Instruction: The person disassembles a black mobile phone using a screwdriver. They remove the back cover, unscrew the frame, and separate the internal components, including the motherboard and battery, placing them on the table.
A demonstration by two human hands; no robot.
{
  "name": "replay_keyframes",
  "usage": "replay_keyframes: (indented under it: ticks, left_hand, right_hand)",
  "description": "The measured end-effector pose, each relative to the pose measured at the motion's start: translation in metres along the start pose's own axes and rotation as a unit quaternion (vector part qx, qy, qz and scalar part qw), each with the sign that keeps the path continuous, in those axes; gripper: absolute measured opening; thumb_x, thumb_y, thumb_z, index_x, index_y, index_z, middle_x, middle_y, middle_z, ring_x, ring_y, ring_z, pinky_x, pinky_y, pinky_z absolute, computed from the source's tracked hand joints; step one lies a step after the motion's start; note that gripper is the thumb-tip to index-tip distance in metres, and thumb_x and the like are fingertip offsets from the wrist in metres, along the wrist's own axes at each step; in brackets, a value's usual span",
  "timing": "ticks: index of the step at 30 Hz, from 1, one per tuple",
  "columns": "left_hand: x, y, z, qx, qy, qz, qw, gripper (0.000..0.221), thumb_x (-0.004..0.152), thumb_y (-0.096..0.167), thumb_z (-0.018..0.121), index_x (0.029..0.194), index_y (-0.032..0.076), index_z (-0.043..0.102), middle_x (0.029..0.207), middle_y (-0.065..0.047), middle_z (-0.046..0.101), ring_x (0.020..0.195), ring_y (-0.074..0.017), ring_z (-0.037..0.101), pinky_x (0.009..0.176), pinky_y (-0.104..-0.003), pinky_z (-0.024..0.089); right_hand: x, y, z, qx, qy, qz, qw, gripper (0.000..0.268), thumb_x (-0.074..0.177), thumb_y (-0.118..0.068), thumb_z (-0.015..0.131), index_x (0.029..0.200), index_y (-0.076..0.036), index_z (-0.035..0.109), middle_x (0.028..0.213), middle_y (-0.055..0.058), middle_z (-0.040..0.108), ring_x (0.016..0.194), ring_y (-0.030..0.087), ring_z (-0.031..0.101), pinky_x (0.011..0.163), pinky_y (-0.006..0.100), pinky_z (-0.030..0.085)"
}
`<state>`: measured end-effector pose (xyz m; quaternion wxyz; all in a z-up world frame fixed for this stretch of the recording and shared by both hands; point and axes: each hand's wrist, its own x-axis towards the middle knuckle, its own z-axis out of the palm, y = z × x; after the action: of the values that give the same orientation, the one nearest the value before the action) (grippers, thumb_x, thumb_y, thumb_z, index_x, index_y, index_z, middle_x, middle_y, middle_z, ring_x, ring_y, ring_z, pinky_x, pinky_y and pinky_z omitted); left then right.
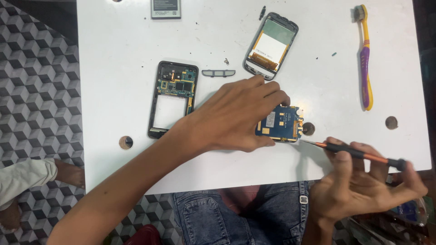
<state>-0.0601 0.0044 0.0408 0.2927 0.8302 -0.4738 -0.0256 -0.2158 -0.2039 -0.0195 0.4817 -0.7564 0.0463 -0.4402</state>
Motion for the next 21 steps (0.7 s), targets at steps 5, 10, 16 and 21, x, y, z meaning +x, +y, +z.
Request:
replay_keyframes:
  ticks: [5, 10, 16, 21]
  left_hand:
    - [0.002, -0.003, 0.001, 0.0, 0.022, 0.03, 0.999, 0.087, 0.077, 0.045, 0.086, 0.142, 0.001, 0.048, 0.117, -0.014, 0.064, 0.111, -0.0302, 0.06, 0.096, -0.044, 0.051]
    - [0.001, -0.01, 0.007, -0.097, -0.015, 0.001, 0.995, 0.134, 0.06, 0.047, 0.095, 0.162, 0.007, 0.018, 0.138, -0.017, 0.054, 0.126, -0.0345, 0.052, 0.111, -0.054, 0.036]
    - [-0.014, -0.03, -0.017, -0.059, -0.082, -0.083, 0.991, 0.125, 0.05, 0.037, 0.097, 0.151, 0.003, 0.032, 0.137, -0.012, 0.048, 0.128, -0.0312, 0.047, 0.113, -0.05, 0.035]
    - [-0.015, -0.026, -0.029, -0.065, -0.131, -0.136, 0.98, 0.085, 0.06, 0.032, 0.09, 0.135, 0.009, 0.056, 0.124, -0.005, 0.053, 0.121, -0.0241, 0.051, 0.108, -0.044, 0.043]
  right_hand:
    - [0.033, -0.017, 0.0, 0.24, 0.017, 0.162, 0.957, 0.049, 0.096, 0.013, 0.049, 0.141, 0.004, 0.034, 0.112, 0.013, 0.055, 0.077, 0.017, 0.06, 0.069, 0.028, 0.063]
    - [0.077, -0.034, 0.013, -0.178, -0.345, 0.058, 0.92, 0.067, 0.08, -0.013, 0.082, 0.139, -0.001, 0.054, 0.112, 0.015, 0.06, 0.06, 0.018, 0.051, 0.044, 0.032, 0.042]
    - [0.094, -0.037, 0.035, -0.353, -0.459, -0.027, 0.815, 0.081, 0.059, -0.035, 0.093, 0.131, -0.011, 0.067, 0.123, 0.007, 0.07, 0.059, 0.015, 0.067, 0.05, 0.032, 0.057]
    - [0.099, -0.041, 0.037, -0.334, -0.472, -0.035, 0.815, 0.074, 0.06, -0.032, 0.094, 0.126, -0.009, 0.072, 0.117, 0.006, 0.072, 0.053, 0.012, 0.061, 0.045, 0.03, 0.053]
